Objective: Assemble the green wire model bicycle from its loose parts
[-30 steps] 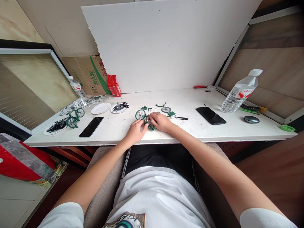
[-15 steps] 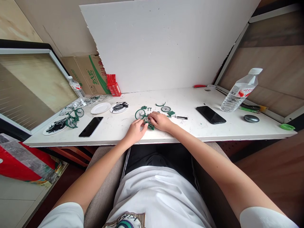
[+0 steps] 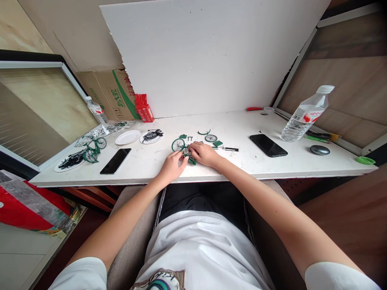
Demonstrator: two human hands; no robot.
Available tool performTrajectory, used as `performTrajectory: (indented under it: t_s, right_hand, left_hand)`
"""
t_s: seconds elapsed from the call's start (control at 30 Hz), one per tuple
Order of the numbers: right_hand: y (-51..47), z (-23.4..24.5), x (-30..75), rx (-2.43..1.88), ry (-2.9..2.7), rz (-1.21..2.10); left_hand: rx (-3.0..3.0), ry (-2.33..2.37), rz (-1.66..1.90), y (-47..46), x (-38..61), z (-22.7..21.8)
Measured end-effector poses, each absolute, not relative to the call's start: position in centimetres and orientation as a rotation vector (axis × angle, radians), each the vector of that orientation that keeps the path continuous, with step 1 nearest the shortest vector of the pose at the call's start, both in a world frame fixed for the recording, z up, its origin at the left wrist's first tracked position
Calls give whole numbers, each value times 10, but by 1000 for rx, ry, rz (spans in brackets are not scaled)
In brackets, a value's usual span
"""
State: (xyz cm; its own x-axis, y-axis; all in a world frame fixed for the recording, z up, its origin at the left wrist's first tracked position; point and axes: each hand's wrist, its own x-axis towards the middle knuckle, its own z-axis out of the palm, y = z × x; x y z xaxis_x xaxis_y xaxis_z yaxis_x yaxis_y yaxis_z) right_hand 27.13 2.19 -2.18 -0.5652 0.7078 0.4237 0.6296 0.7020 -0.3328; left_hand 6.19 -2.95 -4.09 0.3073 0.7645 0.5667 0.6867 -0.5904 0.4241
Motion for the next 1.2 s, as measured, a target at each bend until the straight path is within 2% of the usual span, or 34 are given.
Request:
performTrajectory:
  t_s: [1.2]
  right_hand:
    - [22, -21, 272, -1017, -2385, 202]
  left_hand:
    - [2485, 1363, 1141, -30, 61, -40]
